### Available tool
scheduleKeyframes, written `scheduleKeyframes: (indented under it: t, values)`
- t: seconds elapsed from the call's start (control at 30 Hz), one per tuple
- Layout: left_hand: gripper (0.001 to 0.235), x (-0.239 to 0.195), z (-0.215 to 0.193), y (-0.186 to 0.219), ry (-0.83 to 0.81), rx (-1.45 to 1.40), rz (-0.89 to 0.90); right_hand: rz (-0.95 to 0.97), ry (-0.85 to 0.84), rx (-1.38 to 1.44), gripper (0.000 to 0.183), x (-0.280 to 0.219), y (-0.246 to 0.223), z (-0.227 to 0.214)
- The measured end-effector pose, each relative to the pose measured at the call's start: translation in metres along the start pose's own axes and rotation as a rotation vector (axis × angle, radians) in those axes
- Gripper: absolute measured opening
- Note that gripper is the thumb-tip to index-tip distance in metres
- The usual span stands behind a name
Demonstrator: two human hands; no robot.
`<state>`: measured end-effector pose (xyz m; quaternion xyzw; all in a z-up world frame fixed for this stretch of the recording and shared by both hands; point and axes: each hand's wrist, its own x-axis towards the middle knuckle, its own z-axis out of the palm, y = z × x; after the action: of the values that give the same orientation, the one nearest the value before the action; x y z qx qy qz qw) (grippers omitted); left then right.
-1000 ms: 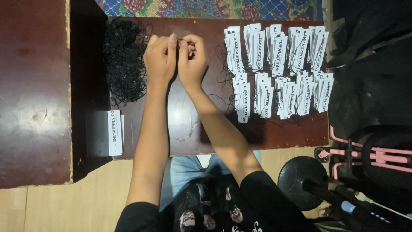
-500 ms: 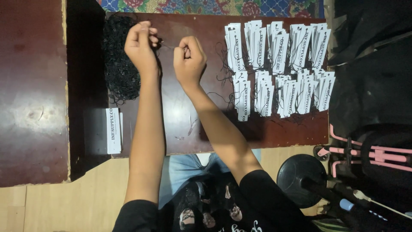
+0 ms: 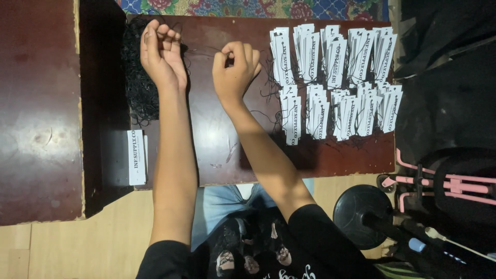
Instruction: The person repeatedly picks up a white tag and a black string, ties the string to the tag, and places the finished item on a growing pile on the table. The process is repeated continuously throughout the clip.
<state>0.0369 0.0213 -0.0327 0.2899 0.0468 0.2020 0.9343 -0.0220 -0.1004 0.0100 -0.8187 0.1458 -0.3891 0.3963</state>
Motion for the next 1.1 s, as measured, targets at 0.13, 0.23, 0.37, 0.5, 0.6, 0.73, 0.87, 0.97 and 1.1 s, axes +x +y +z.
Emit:
scheduleKeyframes:
  t: [0.13, 0.23, 0.37, 0.5, 0.6, 0.73, 0.87, 0.97, 1.1]
  values:
    - [0.017, -0.001, 0.0, -0.004, -0.09, -0.016, -0.077, -0.018, -0.019, -0.046, 0.013, -0.003, 0.005, 0.004]
    - [0.019, -0.003, -0.001, -0.007, -0.25, -0.049, -0.179, 0.005, -0.051, -0.087, 0.022, -0.007, 0.009, 0.008]
    - [0.02, -0.012, 0.015, -0.002, -0.227, 0.286, -0.223, -0.1, -0.058, 0.003, 0.034, -0.011, -0.004, 0.001]
    - [0.033, -0.007, 0.007, -0.021, -0.424, 0.8, -0.071, -0.406, -0.197, 0.29, 0.014, -0.011, -0.064, -0.034]
    - [0.03, -0.021, 0.02, -0.015, -0.589, 0.912, 0.021, -0.605, -0.54, 0.445, 0.003, -0.037, -0.105, -0.054]
    - [0.037, -0.037, 0.044, 0.003, -0.635, 0.998, 0.116, -0.706, -0.81, -0.139, 0.035, -0.107, -0.116, -0.053]
    - [0.032, -0.04, 0.047, 0.006, -0.662, 1.058, 0.103, -0.79, -0.98, -0.337, 0.069, -0.144, -0.117, -0.045]
    - [0.025, -0.041, 0.048, 0.006, -0.653, 1.051, 0.08, -0.846, -0.953, -0.369, 0.053, -0.154, -0.116, -0.043]
    - [0.018, -0.041, 0.049, 0.007, -0.655, 1.025, 0.08, -0.826, -0.875, -0.373, 0.052, -0.151, -0.119, -0.044]
